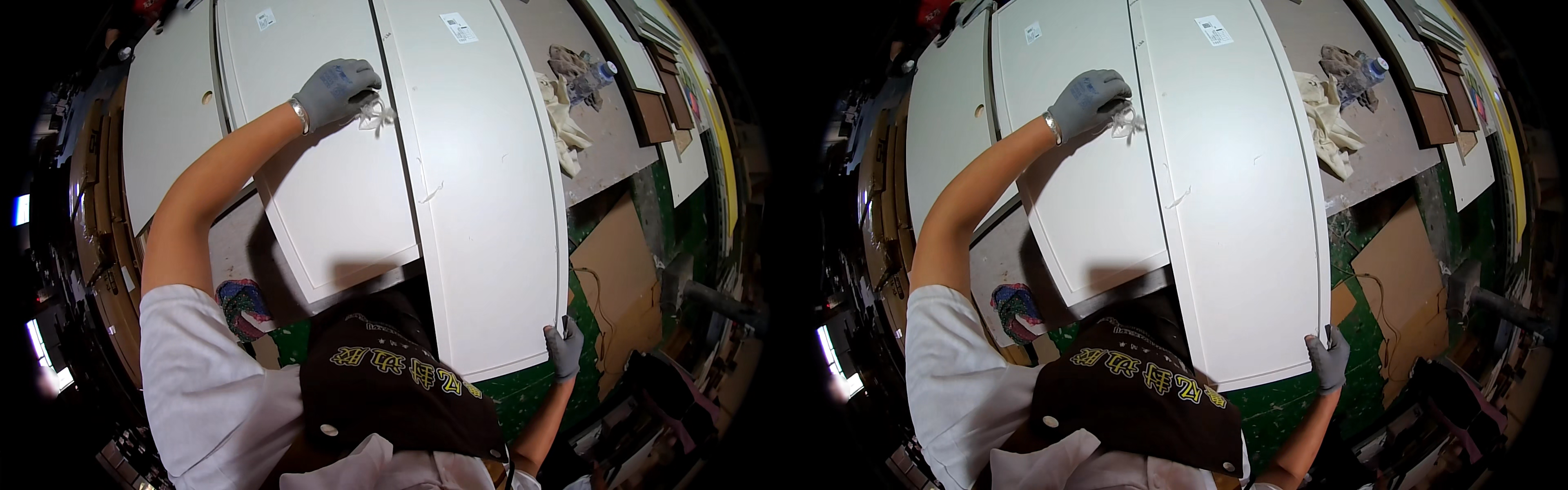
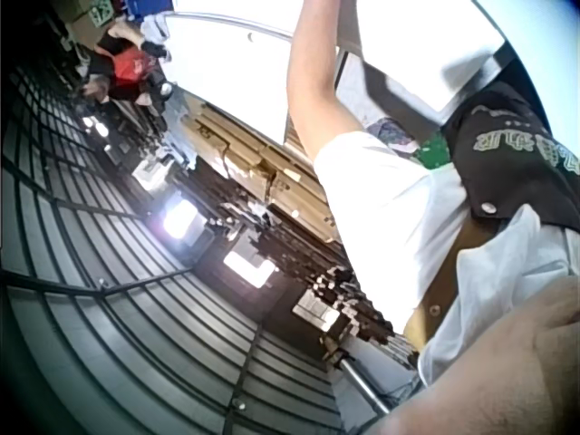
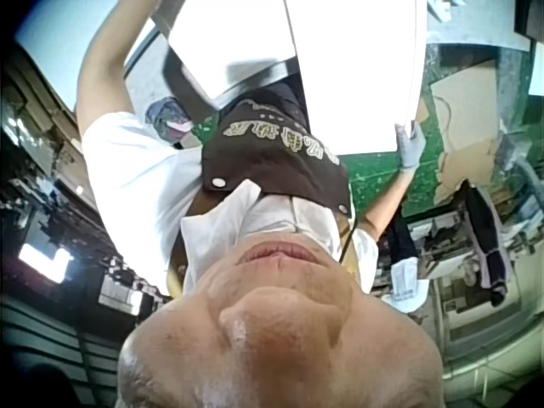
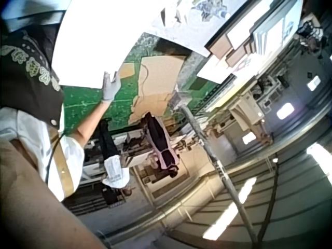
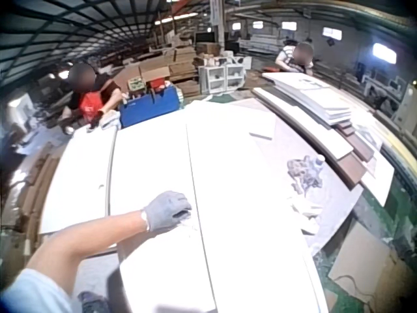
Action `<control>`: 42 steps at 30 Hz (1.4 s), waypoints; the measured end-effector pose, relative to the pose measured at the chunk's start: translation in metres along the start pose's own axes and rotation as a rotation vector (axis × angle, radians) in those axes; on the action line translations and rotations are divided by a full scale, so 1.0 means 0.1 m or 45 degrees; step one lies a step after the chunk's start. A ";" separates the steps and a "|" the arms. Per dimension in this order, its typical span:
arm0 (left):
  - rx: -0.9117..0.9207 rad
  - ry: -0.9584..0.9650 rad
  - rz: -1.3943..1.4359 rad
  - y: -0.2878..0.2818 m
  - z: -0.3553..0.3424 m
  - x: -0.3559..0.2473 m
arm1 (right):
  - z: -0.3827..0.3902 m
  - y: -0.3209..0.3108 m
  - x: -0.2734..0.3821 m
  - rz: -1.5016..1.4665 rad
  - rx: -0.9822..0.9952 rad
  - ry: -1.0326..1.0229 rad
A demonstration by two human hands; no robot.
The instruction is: The person uses a utility knife to trim excess edge banding from a white wooden panel. They carefully scrape along the edges to remove the material and then peel off the loose strips by hand. The person flips the panel over to continue trimming the other side.
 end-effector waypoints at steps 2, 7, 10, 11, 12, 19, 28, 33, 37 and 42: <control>-0.016 0.031 0.065 -0.05 -0.04 -0.15 | -0.01 -0.01 -0.04 0.026 -0.007 -0.009; 0.019 0.333 -0.019 -0.08 -0.16 -0.50 | 0.00 0.01 0.02 -0.014 -0.011 0.005; 0.008 0.366 -0.071 -0.07 -0.18 -0.52 | 0.02 -0.02 -0.04 0.009 -0.008 0.048; 0.038 0.373 -0.116 -0.04 -0.18 -0.54 | 0.03 -0.01 -0.03 0.024 -0.012 0.049; 0.069 0.379 -0.161 -0.02 -0.19 -0.55 | 0.03 0.01 0.02 0.033 -0.007 0.019; 0.382 0.442 -0.273 0.18 -0.30 -0.58 | 0.04 0.00 0.03 0.055 0.019 0.016; 0.296 0.160 -0.124 0.18 -0.13 -0.07 | 0.07 -0.04 -0.07 0.065 0.006 0.043; 0.145 -0.077 0.228 0.15 0.10 -0.09 | 0.07 -0.04 -0.05 0.079 0.027 0.085; 0.438 -0.894 0.938 0.41 0.23 0.02 | 0.11 -0.02 0.01 0.092 0.016 0.110; 0.550 -1.020 1.289 0.65 0.23 0.05 | 0.14 -0.01 0.02 0.068 0.035 0.173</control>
Point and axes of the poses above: each hand's wrist, its own z-axis away from the middle knuckle, its own y-axis out of the palm, x = y × z, the point moved 10 cm from there along -z, towards the middle knuckle, and after that the axes turned 3 degrees about z, right-handed, at the moved point
